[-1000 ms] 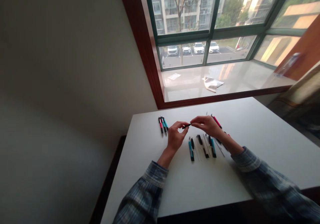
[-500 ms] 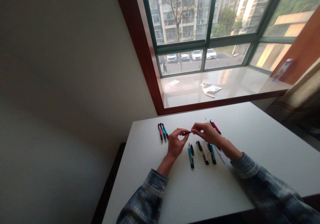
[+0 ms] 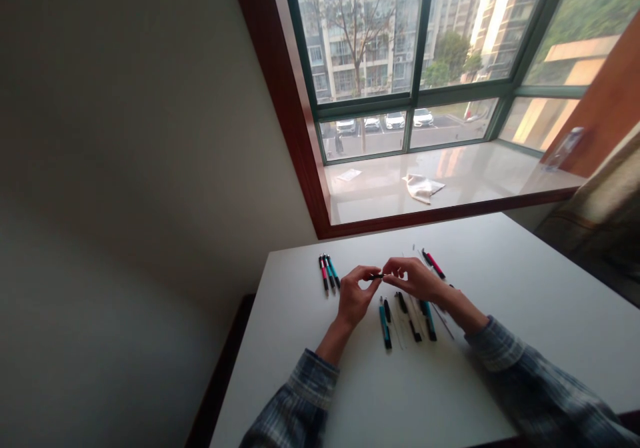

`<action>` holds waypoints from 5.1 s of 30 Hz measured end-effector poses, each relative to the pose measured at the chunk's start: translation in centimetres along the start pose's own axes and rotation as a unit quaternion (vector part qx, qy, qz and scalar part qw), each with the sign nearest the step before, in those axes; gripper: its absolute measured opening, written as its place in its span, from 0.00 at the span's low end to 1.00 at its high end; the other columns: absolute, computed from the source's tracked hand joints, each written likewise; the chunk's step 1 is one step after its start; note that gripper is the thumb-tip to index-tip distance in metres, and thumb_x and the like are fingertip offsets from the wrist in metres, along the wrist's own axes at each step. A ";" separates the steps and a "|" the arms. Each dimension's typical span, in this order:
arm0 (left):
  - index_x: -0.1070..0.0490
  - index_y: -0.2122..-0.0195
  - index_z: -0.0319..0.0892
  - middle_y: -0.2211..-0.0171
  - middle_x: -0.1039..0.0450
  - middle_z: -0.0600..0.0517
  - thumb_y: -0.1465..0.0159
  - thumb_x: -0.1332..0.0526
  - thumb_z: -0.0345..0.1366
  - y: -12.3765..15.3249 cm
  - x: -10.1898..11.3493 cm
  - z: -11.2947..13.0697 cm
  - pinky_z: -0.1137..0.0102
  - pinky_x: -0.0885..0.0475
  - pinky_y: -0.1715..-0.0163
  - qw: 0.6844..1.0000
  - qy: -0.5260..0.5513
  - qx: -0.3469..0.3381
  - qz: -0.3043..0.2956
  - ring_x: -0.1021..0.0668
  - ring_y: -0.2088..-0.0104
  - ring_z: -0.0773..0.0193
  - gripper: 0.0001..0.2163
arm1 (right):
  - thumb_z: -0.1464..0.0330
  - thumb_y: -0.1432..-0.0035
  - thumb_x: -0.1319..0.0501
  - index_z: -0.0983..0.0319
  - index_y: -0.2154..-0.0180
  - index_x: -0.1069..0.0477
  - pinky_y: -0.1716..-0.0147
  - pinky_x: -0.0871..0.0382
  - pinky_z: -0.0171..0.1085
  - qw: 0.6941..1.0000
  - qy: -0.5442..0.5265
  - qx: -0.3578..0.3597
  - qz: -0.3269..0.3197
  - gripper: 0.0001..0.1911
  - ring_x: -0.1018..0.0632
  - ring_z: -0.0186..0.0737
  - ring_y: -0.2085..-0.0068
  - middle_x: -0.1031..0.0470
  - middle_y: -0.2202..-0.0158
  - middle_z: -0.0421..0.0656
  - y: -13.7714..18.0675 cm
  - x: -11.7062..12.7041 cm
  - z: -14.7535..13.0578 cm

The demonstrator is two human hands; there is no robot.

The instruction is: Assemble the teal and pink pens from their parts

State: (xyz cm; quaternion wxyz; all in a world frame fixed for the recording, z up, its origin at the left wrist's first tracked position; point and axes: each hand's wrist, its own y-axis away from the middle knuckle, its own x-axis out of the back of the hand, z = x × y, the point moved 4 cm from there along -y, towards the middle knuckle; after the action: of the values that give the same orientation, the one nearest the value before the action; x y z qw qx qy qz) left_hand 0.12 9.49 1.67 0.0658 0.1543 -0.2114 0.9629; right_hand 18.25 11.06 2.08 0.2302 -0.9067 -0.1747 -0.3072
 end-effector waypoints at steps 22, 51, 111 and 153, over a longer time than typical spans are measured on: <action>0.25 0.48 0.42 0.62 0.19 0.49 0.45 0.25 0.40 -0.7 -0.1 -2.6 0.65 0.23 0.55 0.945 0.288 0.151 0.020 0.18 0.62 0.63 0.24 | 0.56 0.29 0.44 0.60 0.62 0.20 0.69 0.36 0.36 0.997 0.068 0.030 0.030 0.19 0.26 0.36 0.72 0.22 0.71 0.43 -0.1 -1.2 -1.6; 0.20 0.55 0.38 0.61 0.18 0.45 0.49 0.23 0.43 -0.4 -0.7 -2.9 0.63 0.21 0.58 0.936 0.287 0.204 0.005 0.17 0.65 0.61 0.23 | 0.58 0.39 0.35 0.59 0.56 0.22 0.65 0.24 0.40 0.979 -0.018 -0.145 0.141 0.14 0.17 0.43 0.67 0.17 0.66 0.44 0.5 5.8 0.8; 0.16 0.59 0.48 0.60 0.17 0.48 0.38 0.31 0.36 -0.5 0.2 -1.0 0.63 0.24 0.58 0.999 0.015 0.041 0.031 0.19 0.61 0.56 0.07 | 0.52 0.42 0.32 0.56 0.61 0.19 0.61 0.23 0.42 0.977 -0.130 -0.086 0.147 0.16 0.17 0.46 0.63 0.16 0.64 0.43 0.1 1.3 1.6; 0.17 0.58 0.47 0.59 0.17 0.48 0.39 0.30 0.37 -0.3 -0.3 -1.6 0.62 0.23 0.57 0.997 0.028 0.064 0.030 0.18 0.60 0.57 0.09 | 0.53 0.51 0.26 0.61 0.64 0.22 0.60 0.23 0.41 0.927 -0.311 -0.132 0.163 0.20 0.17 0.43 0.62 0.17 0.60 0.47 -0.3 1.2 2.0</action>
State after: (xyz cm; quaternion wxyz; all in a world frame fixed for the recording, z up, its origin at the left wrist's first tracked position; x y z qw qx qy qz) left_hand 0.05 10.47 0.29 0.0323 0.1248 -0.1522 0.9799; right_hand 20.01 12.61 1.54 0.0890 -0.9949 -0.0453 0.0121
